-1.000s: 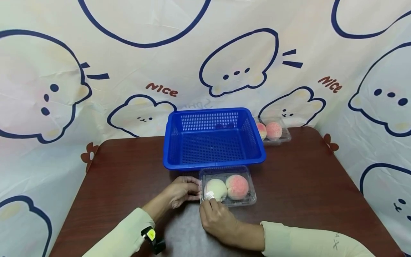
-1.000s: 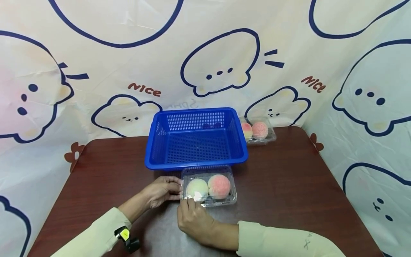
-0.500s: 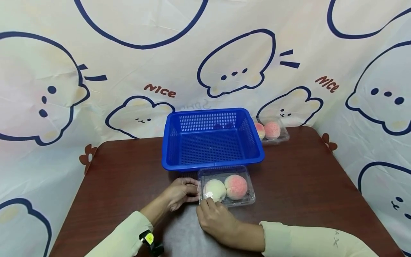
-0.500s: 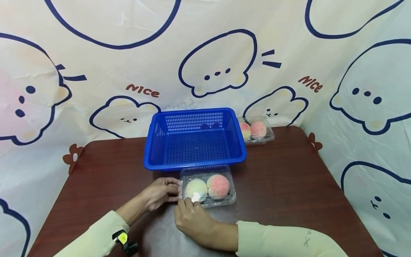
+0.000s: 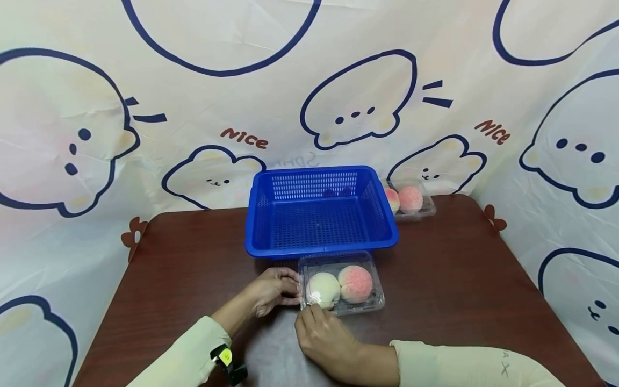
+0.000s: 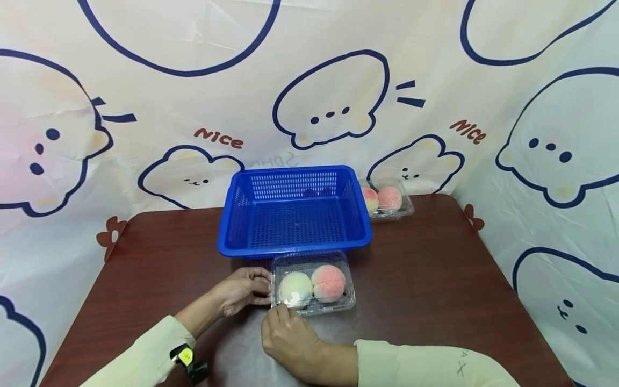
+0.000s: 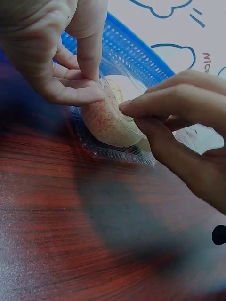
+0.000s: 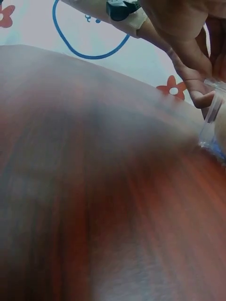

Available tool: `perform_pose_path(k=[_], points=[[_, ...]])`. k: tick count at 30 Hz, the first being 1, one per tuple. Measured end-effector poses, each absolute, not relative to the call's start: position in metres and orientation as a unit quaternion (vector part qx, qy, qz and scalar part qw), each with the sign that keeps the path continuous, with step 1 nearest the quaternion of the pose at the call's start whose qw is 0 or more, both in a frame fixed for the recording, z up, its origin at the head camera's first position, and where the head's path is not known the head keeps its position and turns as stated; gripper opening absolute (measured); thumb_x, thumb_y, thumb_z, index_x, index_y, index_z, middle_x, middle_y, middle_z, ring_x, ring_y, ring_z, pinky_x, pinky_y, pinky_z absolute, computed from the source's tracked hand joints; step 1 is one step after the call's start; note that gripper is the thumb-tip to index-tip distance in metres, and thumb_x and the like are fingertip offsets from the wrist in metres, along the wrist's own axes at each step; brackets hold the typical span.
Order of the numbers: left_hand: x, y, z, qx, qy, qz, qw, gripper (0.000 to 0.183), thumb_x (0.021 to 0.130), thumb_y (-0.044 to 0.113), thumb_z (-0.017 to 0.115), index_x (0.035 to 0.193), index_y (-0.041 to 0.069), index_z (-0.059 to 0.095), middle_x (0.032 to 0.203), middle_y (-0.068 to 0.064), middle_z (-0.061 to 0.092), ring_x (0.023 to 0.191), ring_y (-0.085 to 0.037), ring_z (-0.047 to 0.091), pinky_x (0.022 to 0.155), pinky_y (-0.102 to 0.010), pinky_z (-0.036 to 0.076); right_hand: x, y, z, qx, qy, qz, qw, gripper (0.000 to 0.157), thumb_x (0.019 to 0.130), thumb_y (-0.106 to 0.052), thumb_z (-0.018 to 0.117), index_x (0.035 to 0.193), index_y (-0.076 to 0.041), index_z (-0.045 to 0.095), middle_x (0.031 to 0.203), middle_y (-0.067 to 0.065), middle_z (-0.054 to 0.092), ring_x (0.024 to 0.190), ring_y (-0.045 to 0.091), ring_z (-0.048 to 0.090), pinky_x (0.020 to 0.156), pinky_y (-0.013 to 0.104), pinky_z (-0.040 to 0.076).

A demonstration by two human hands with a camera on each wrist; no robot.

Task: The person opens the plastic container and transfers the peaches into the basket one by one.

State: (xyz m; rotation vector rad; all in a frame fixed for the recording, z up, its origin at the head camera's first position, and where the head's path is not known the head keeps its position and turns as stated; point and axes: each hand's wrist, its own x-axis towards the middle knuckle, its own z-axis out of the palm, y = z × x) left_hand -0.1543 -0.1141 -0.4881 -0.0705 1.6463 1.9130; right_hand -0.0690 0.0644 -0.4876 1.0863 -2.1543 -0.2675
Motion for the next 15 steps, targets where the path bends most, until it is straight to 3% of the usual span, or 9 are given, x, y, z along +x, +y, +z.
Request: perform_pose_path(k=[9, 15], points=[[-0.153, -0.113, -0.488, -0.029, 0.629, 0.717, 0.298, 0.019, 0.089, -0.013, 0.059, 0.108, -0.011, 0.056, 0.081, -0.005, 0.059, 0.077, -0.016, 0.061, 0.075, -0.027, 0.064, -0.070, 0.059, -0.486, 0.395, -0.842, -0.107, 0.353, 0.029, 0.089, -0.002, 0.040, 0.075, -0.009, 0.064, 0.071, 0.001, 0.056, 0.062, 0.011, 0.051, 0.049, 0.017, 0.047], [-0.153, -0.112, -0.486, -0.038, 0.633, 0.712, 0.301, 0.020, 0.088, -0.013, 0.058, 0.108, -0.011, 0.056, 0.079, -0.005, 0.059, 0.076, -0.015, 0.061, 0.075, -0.027, 0.064, -0.069, 0.052, -0.487, 0.371, -0.847, -0.121, 0.362, 0.023, 0.088, -0.007, 0.045, 0.072, -0.011, 0.061, 0.068, 0.000, 0.052, 0.060, 0.010, 0.047, 0.046, 0.018, 0.041]])
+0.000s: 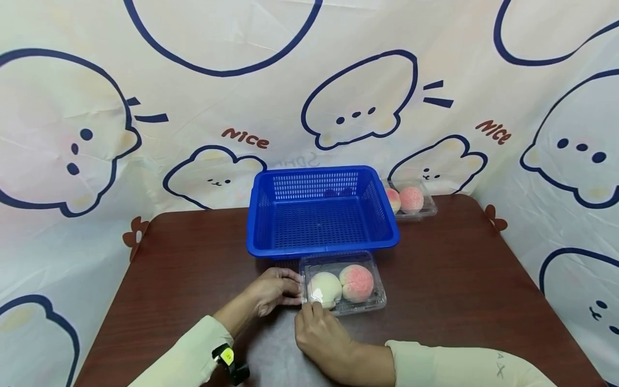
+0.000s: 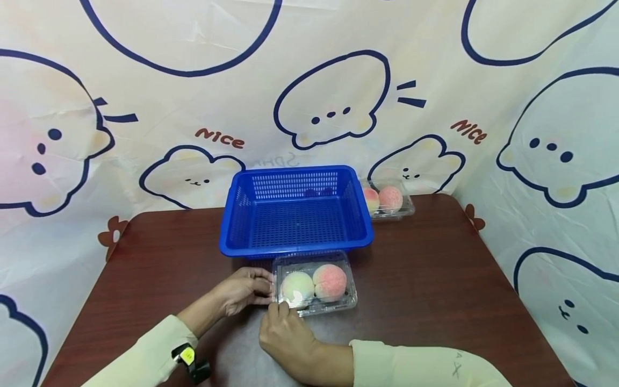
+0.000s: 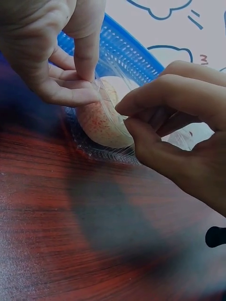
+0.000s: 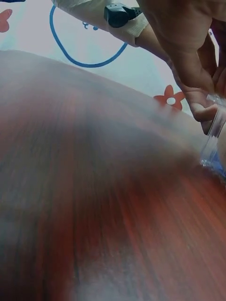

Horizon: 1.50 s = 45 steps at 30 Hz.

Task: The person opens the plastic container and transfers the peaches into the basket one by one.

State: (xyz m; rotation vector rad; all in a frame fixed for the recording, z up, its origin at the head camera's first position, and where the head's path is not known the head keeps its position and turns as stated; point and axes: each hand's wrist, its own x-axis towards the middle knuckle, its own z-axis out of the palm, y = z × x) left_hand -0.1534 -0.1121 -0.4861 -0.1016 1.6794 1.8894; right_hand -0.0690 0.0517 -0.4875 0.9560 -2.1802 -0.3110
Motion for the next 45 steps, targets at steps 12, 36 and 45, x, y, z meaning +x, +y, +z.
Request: perform_pose_path(k=[12, 36, 45], points=[[-0.151, -0.112, -0.489, -0.052, 0.628, 0.716, 0.300, 0.015, 0.088, -0.013, 0.058, 0.102, -0.008, 0.058, 0.080, -0.004, 0.060, 0.073, -0.015, 0.063, 0.073, -0.026, 0.063, -0.074, 0.052, -0.493, 0.367, -0.829, -0.088, 0.413, 0.036, 0.094, 0.001, 0.034, 0.072, -0.011, 0.059, 0.067, 0.000, 0.053, 0.059, 0.011, 0.047, 0.045, 0.018, 0.040], [-0.147, -0.121, -0.493, -0.008, 0.594, 0.730, 0.338, 0.022, 0.090, -0.010, 0.057, 0.111, -0.006, 0.053, 0.090, -0.005, 0.061, 0.086, -0.015, 0.063, 0.085, -0.033, 0.064, -0.076, 0.064, -0.490, 0.416, -0.842, -0.070, 0.336, 0.026, 0.085, 0.001, 0.041, 0.082, -0.009, 0.065, 0.080, 0.001, 0.062, 0.071, 0.012, 0.057, 0.059, 0.018, 0.055], [-0.145, -0.118, -0.495, -0.005, 0.579, 0.739, 0.344, 0.016, 0.091, -0.010, 0.054, 0.103, 0.000, 0.055, 0.085, -0.005, 0.058, 0.084, -0.016, 0.060, 0.081, -0.030, 0.063, -0.069, 0.076, -0.488, 0.406, -0.864, -0.048, 0.294, 0.021, 0.079, -0.007, 0.053, 0.091, -0.008, 0.070, 0.087, 0.003, 0.060, 0.075, 0.014, 0.054, 0.059, 0.020, 0.054]])
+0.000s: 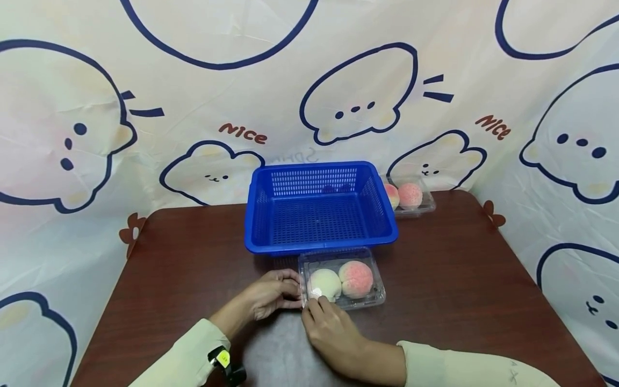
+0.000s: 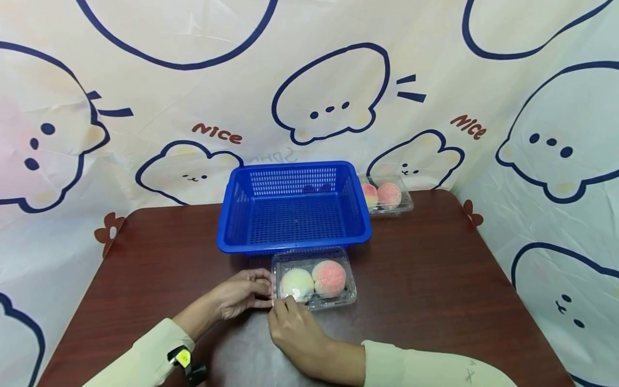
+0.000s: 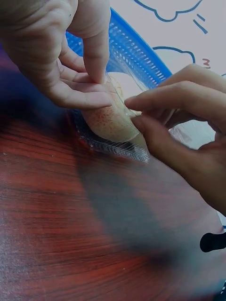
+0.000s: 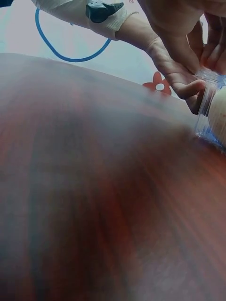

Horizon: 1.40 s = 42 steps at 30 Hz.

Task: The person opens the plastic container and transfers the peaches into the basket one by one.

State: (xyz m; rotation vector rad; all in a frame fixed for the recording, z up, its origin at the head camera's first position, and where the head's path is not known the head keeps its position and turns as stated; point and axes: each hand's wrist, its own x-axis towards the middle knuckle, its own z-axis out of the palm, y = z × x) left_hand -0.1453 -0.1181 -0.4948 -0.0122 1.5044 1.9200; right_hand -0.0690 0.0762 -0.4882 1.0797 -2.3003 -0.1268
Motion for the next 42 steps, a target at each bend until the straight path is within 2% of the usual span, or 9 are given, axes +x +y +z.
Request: perform_pose_path(k=[6, 10, 21, 26, 32, 35, 42], points=[[-0.147, -0.118, -0.493, -0.008, 0.575, 0.743, 0.342, 0.017, 0.090, -0.012, 0.053, 0.102, -0.001, 0.054, 0.087, -0.007, 0.057, 0.084, -0.017, 0.060, 0.081, -0.030, 0.063, -0.071, 0.080, -0.489, 0.396, -0.865, -0.056, 0.303, 0.025, 0.084, -0.007, 0.047, 0.092, -0.007, 0.071, 0.088, 0.003, 0.062, 0.074, 0.014, 0.054, 0.055, 0.021, 0.052], [-0.149, -0.117, -0.494, -0.002, 0.575, 0.743, 0.343, 0.017, 0.089, -0.013, 0.053, 0.102, -0.001, 0.054, 0.086, -0.006, 0.056, 0.083, -0.015, 0.059, 0.082, -0.030, 0.063, -0.074, 0.078, -0.488, 0.398, -0.861, -0.075, 0.307, 0.021, 0.086, -0.010, 0.048, 0.085, -0.010, 0.069, 0.084, 0.002, 0.061, 0.070, 0.012, 0.053, 0.051, 0.020, 0.049], [-0.149, -0.118, -0.493, 0.005, 0.574, 0.741, 0.348, 0.019, 0.089, -0.013, 0.054, 0.103, -0.001, 0.054, 0.086, -0.003, 0.058, 0.084, -0.013, 0.060, 0.083, -0.030, 0.063, -0.077, 0.073, -0.486, 0.397, -0.858, -0.082, 0.315, 0.015, 0.081, -0.008, 0.050, 0.078, -0.010, 0.064, 0.079, 0.000, 0.056, 0.068, 0.011, 0.052, 0.044, 0.020, 0.044], [-0.149, -0.117, -0.493, 0.007, 0.579, 0.739, 0.345, 0.019, 0.089, -0.014, 0.054, 0.102, 0.000, 0.053, 0.083, -0.001, 0.059, 0.082, -0.012, 0.060, 0.079, -0.027, 0.063, -0.078, 0.067, -0.490, 0.386, -0.858, -0.098, 0.323, 0.020, 0.082, -0.004, 0.044, 0.075, -0.012, 0.061, 0.076, 0.000, 0.053, 0.068, 0.011, 0.051, 0.043, 0.020, 0.042], [-0.149, -0.114, -0.492, -0.007, 0.594, 0.731, 0.335, 0.019, 0.089, -0.015, 0.053, 0.101, -0.001, 0.053, 0.084, -0.003, 0.058, 0.080, -0.012, 0.060, 0.076, -0.024, 0.062, -0.079, 0.064, -0.496, 0.377, -0.834, -0.124, 0.383, 0.037, 0.094, 0.002, 0.032, 0.074, -0.010, 0.061, 0.071, 0.000, 0.051, 0.060, 0.010, 0.046, 0.040, 0.017, 0.039], [-0.149, -0.113, -0.491, -0.015, 0.601, 0.727, 0.330, 0.019, 0.088, -0.016, 0.053, 0.101, -0.002, 0.052, 0.083, -0.003, 0.058, 0.079, -0.012, 0.060, 0.075, -0.024, 0.062, -0.079, 0.065, -0.498, 0.380, -0.824, -0.124, 0.403, 0.040, 0.096, 0.003, 0.029, 0.075, -0.008, 0.061, 0.070, 0.001, 0.051, 0.058, 0.010, 0.045, 0.040, 0.017, 0.039], [-0.147, -0.110, -0.491, -0.022, 0.612, 0.725, 0.314, 0.020, 0.087, -0.016, 0.056, 0.100, -0.002, 0.053, 0.077, 0.000, 0.060, 0.075, -0.011, 0.062, 0.072, -0.023, 0.062, -0.081, 0.068, -0.494, 0.379, -0.832, -0.100, 0.392, 0.039, 0.098, 0.002, 0.030, 0.081, -0.006, 0.065, 0.073, 0.001, 0.053, 0.059, 0.010, 0.048, 0.041, 0.017, 0.041]])
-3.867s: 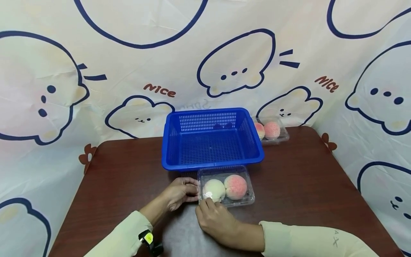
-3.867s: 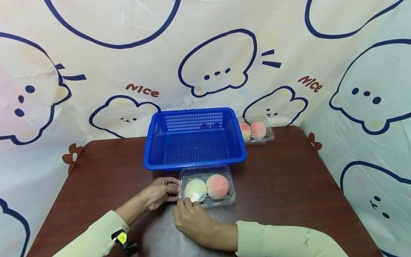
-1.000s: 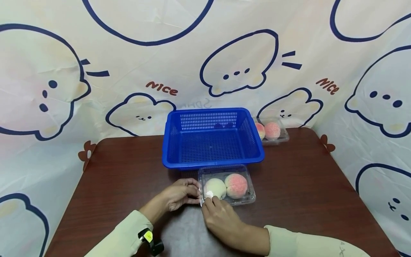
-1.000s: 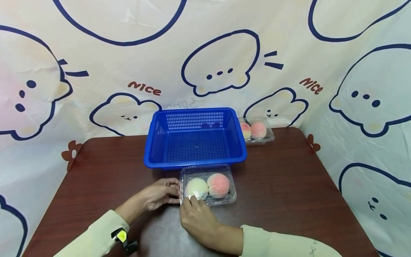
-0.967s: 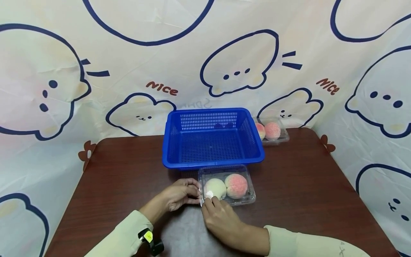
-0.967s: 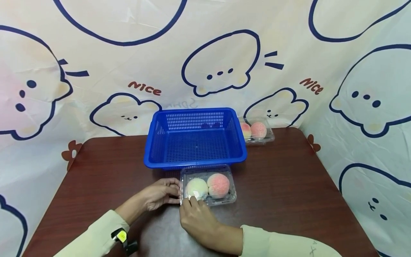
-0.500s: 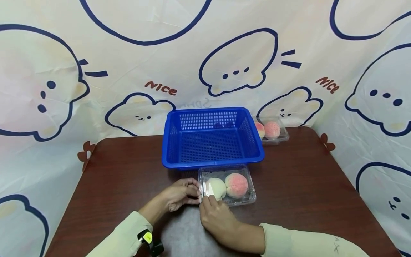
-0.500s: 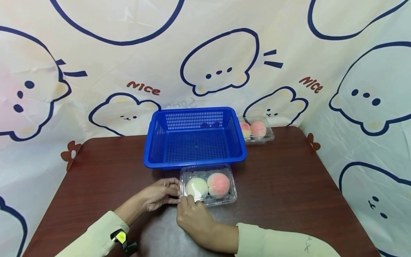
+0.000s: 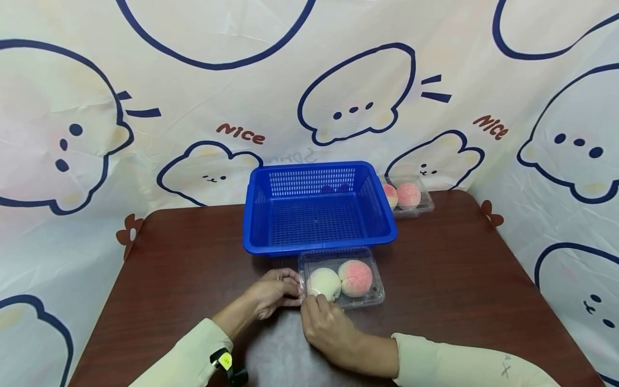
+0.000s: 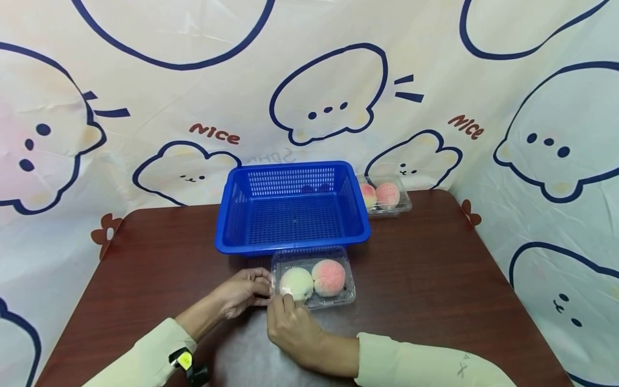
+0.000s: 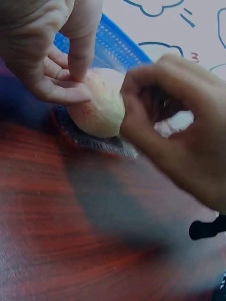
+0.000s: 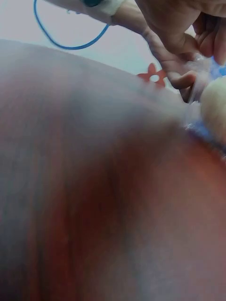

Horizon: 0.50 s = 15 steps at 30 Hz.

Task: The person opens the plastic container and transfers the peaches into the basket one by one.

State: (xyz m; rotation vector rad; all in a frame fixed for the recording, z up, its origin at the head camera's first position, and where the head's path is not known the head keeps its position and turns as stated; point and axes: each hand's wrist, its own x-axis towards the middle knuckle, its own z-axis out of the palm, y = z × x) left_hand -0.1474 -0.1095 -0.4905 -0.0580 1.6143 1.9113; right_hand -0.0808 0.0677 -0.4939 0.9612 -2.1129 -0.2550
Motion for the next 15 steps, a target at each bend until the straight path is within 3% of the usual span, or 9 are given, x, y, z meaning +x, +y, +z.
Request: perform_pose_path(k=[5, 15], points=[[-0.149, -0.110, -0.490, -0.016, 0.609, 0.727, 0.318, 0.021, 0.087, -0.017, 0.056, 0.103, -0.003, 0.053, 0.079, -0.001, 0.061, 0.077, -0.012, 0.063, 0.073, -0.023, 0.062, -0.082, 0.070, -0.490, 0.389, -0.842, -0.080, 0.366, 0.039, 0.094, 0.003, 0.027, 0.079, -0.008, 0.062, 0.074, 0.000, 0.053, 0.061, 0.010, 0.049, 0.041, 0.018, 0.042], [-0.151, -0.113, -0.487, 0.002, 0.602, 0.723, 0.338, 0.024, 0.087, -0.018, 0.054, 0.108, -0.006, 0.050, 0.079, -0.002, 0.058, 0.078, -0.012, 0.061, 0.078, -0.027, 0.064, -0.081, 0.078, -0.486, 0.407, -0.852, -0.063, 0.324, 0.010, 0.081, -0.007, 0.049, 0.080, -0.013, 0.058, 0.079, -0.001, 0.055, 0.070, 0.011, 0.052, 0.047, 0.019, 0.043]])
